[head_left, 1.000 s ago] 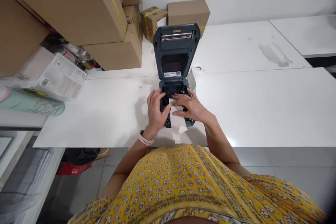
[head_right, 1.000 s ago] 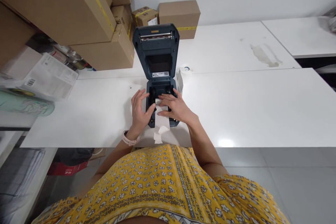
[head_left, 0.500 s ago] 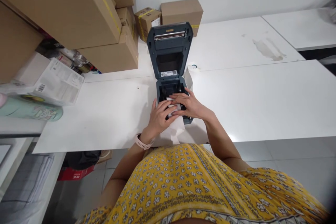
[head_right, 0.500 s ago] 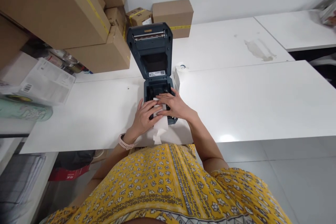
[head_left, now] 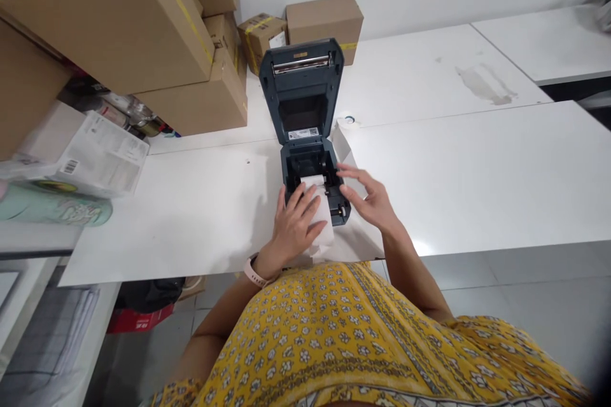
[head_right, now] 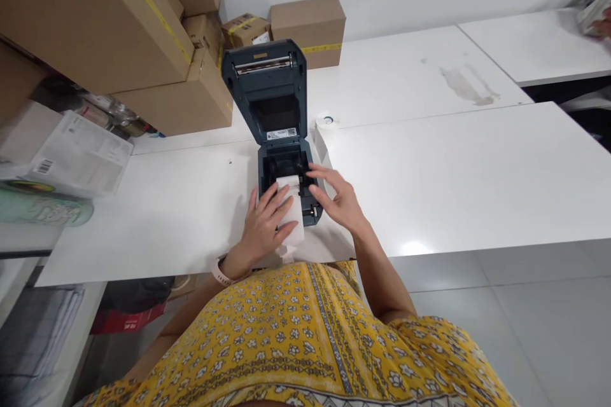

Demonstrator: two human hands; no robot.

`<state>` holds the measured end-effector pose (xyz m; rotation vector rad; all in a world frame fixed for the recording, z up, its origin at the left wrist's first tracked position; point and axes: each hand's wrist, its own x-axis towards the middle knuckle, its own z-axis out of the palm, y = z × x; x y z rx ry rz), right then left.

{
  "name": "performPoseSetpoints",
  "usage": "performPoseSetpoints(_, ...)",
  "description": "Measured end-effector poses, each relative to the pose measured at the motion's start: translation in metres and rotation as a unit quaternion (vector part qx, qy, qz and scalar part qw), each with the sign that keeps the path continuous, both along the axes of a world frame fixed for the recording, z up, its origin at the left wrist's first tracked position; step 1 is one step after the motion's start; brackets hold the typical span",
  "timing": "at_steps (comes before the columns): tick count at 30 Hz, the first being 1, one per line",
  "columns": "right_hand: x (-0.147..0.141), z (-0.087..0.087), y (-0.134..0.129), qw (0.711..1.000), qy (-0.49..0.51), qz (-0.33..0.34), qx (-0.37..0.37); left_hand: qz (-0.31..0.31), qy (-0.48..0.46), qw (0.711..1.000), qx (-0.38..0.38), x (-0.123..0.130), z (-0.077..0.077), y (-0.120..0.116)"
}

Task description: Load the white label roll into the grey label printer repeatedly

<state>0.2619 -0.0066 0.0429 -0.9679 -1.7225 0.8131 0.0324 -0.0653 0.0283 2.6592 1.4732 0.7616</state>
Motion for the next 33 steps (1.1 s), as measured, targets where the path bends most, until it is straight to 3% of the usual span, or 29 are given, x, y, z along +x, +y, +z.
performPoseSetpoints(3,-0.005,0.032,0.029,0.994,0.011,-0.064,0.091,-0.047,-0.006,0.999,0.014,0.008,-0.004,-0.021)
performPoseSetpoints(6,-0.016,0.076,0.086,0.985,-0.004,-0.061,0.161,-0.064,-0.034,0.997,0.022,0.009,-0.007,-0.035)
performPoseSetpoints(8,-0.029,0.103,0.127,0.981,-0.003,-0.064,0.183,-0.074,-0.059,0.995,0.022,0.008,-0.006,-0.04)
performPoseSetpoints(10,-0.041,0.122,0.155,0.988,-0.026,-0.035,0.149,-0.092,-0.082,0.992,0.019,0.007,-0.002,-0.045)
performPoseSetpoints(13,-0.048,0.131,0.151,0.989,-0.051,-0.041,0.132,-0.125,-0.139,0.982,0.032,0.004,0.005,-0.053)
performPoseSetpoints(15,-0.043,0.123,0.118,0.978,-0.048,-0.086,0.184,-0.105,-0.206,0.971,0.06,0.0,0.008,-0.059)
performPoseSetpoints(18,-0.03,0.093,0.051,0.955,-0.063,-0.101,0.27,0.015,-0.326,0.933,0.15,-0.01,0.011,-0.062)
performPoseSetpoints(22,-0.02,0.033,-0.015,0.962,-0.145,-0.015,0.231,0.15,-0.407,0.871,0.231,-0.019,0.015,-0.049)
performPoseSetpoints(24,-0.021,0.003,-0.032,0.968,-0.155,-0.013,0.197,0.173,-0.423,0.866,0.2,-0.016,0.014,-0.038)
performPoseSetpoints(27,-0.027,-0.03,-0.045,0.976,-0.14,-0.06,0.158,0.201,-0.45,0.866,0.085,-0.005,0.008,-0.025)
performPoseSetpoints(33,-0.033,-0.05,-0.049,0.979,-0.108,-0.078,0.151,0.283,-0.526,0.797,-0.096,-0.005,-0.011,-0.04)
